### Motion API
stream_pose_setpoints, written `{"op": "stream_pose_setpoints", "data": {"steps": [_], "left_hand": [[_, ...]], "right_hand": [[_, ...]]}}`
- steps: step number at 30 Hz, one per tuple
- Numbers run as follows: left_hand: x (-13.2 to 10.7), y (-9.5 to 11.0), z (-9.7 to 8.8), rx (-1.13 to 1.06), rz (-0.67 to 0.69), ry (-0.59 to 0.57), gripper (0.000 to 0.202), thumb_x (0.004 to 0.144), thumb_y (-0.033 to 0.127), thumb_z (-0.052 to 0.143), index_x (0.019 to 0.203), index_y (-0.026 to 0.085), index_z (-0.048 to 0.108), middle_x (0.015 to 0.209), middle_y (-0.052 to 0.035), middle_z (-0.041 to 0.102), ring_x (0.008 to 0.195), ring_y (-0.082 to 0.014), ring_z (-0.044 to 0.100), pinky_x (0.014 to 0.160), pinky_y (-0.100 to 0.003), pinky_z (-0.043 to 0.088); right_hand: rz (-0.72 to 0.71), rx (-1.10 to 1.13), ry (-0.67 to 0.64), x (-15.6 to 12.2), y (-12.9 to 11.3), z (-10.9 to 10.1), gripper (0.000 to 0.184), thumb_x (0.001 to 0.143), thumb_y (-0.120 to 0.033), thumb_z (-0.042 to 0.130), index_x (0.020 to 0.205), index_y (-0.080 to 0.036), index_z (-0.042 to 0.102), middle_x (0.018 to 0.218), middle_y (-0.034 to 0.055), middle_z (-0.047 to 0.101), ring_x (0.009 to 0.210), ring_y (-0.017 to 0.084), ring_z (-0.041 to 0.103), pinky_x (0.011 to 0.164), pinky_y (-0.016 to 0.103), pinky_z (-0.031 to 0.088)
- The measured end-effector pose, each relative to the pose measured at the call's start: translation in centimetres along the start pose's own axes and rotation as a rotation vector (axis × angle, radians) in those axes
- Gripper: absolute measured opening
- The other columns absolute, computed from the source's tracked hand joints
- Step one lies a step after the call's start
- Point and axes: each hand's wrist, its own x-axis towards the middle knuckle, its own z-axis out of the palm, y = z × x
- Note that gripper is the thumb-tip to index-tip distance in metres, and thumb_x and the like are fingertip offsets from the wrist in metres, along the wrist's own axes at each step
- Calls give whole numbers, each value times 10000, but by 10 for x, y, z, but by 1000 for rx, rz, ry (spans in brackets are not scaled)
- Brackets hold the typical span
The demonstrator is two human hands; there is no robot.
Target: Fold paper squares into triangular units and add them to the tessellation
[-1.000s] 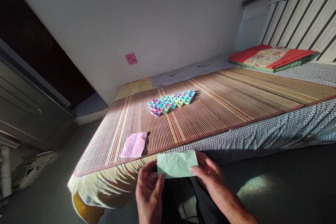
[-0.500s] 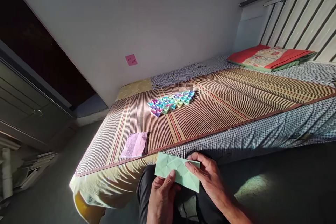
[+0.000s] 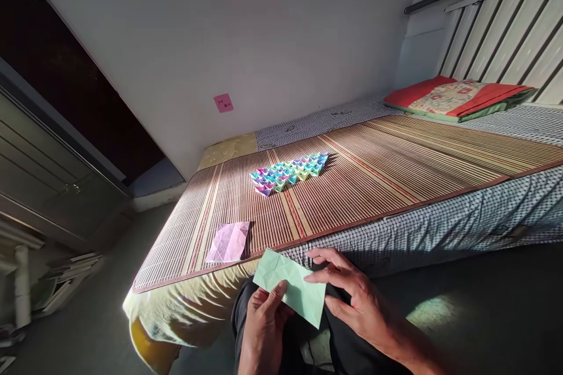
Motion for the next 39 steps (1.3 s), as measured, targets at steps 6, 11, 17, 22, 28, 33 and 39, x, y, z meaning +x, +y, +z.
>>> {"op": "stream_pose_setpoints", "data": {"steps": [6,11,17,22,28,33,39], "left_hand": [[-7,-3,8,-1,35,22,310,685,374,910,951,235,832,968,-80,796,780,-207,714,693,-289,599],[-13,-15,15,38,91,-18,360,673,407,910,913,150,828,880,-127,796,793,-236,733,722,-296,594],[-15,-15,22,36,92,43,327,644,364,928,854,135,823,827,-109,788,685,-173,686,640,-238,553],[-16,-10,22,80,58,12,334,670,369,909,904,148,820,828,-87,761,674,-152,636,604,-225,521],[-19,-11,26,-11,11,59,294,664,384,910,796,174,752,708,-25,662,650,-135,591,545,-192,452],[-19,-9,17,-302,-148,29,271,667,266,925,773,147,706,716,28,588,539,-52,495,521,-170,443],[-17,0,12,-340,-311,-90,316,654,224,934,906,114,779,977,-101,728,793,-162,679,638,-222,541]], "right_hand": [[71,25,245,6,-4,17,175,971,-201,562,800,-212,599,975,52,654,905,173,664,818,262,533],[224,94,284,5,-9,25,264,990,-283,523,735,-217,511,659,-30,521,583,124,521,554,216,445],[280,245,303,-1,-13,27,255,968,-324,560,741,-219,512,659,-24,567,592,131,587,574,217,484],[376,325,224,1,-17,15,219,911,-351,655,1074,-207,626,792,0,653,703,163,627,654,242,524],[363,367,120,13,-22,7,296,923,-377,662,706,-185,597,650,-27,560,638,131,525,621,232,439],[320,316,81,10,-18,9,234,948,-329,643,759,-191,624,728,-12,580,714,149,550,674,255,456],[135,205,26,14,-15,1,130,966,-164,597,868,-214,666,891,19,645,880,172,634,829,278,505]]}}
